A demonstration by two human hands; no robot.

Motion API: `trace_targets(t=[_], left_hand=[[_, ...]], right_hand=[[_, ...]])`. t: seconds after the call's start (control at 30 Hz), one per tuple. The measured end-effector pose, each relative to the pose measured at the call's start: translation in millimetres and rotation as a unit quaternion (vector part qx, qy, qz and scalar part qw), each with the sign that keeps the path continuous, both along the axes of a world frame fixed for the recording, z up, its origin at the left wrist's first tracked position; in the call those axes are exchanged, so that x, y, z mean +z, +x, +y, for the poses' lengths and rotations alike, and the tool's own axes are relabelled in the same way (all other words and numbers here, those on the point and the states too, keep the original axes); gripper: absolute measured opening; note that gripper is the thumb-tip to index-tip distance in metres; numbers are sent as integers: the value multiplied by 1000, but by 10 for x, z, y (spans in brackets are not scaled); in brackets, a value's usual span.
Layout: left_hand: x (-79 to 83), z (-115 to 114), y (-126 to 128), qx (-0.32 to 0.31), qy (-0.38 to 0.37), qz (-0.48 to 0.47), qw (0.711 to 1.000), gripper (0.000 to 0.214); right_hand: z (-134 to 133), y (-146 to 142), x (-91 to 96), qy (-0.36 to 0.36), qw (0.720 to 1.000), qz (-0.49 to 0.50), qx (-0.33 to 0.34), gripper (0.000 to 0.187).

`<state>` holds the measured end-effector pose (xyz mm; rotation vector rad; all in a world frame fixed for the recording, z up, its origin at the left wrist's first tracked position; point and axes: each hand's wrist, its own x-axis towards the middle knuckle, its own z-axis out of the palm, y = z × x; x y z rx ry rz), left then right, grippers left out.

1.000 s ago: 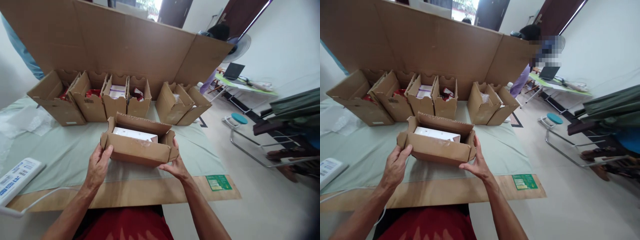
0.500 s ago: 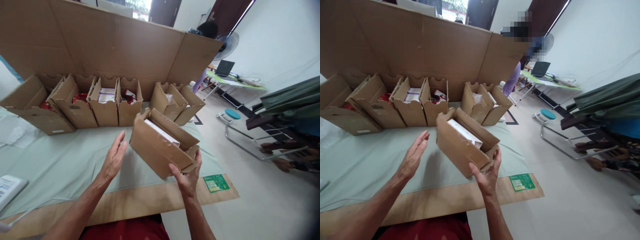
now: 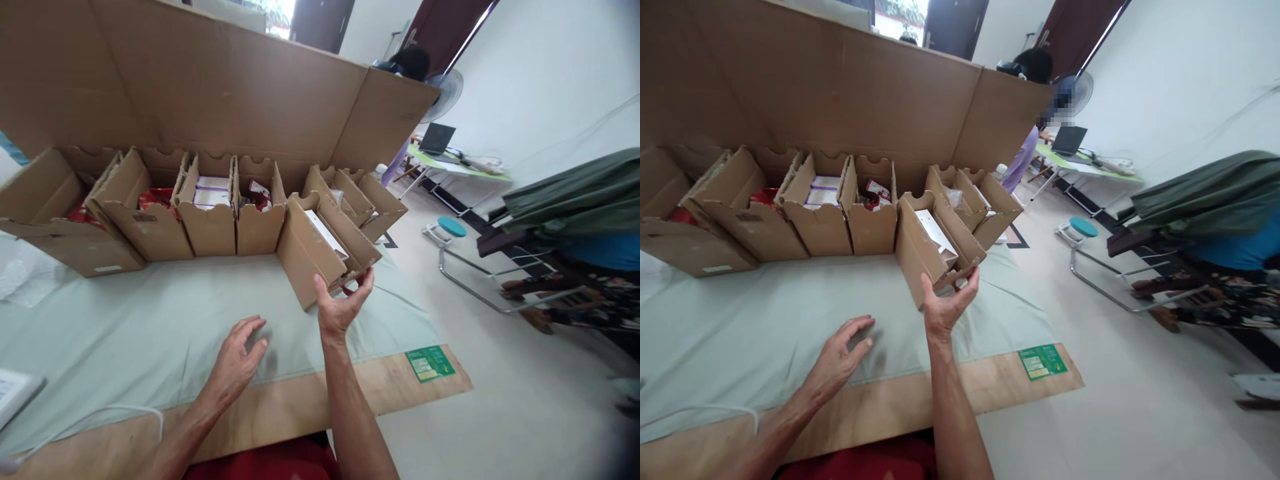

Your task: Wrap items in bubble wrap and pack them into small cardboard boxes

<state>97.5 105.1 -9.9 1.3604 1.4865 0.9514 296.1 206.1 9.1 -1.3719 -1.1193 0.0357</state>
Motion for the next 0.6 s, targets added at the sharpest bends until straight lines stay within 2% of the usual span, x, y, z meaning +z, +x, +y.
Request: trace_targets(t=[0.13, 0.2, 0.43, 0.5, 0.6], left_hand=[[-23, -20, -25, 0, 11, -1, 1000, 42], [-26, -22, -46, -7, 12, 2, 1000, 39], [-55, -8, -82, -20, 22, 8, 1000, 37], [-51, -12, -80, -28, 16, 16, 999, 39], [-22, -21, -78, -29, 8, 14, 999, 39]], right_hand=[[263, -164, 7, -16, 1000, -14, 15, 116], [285, -198, -16, -44, 998, -22, 48, 116], [-54, -203, -261, -134, 971, -115, 158, 78], [44, -227, -273, -137, 968, -134, 162, 75], [374, -240, -222, -152, 964, -143, 166, 78]])
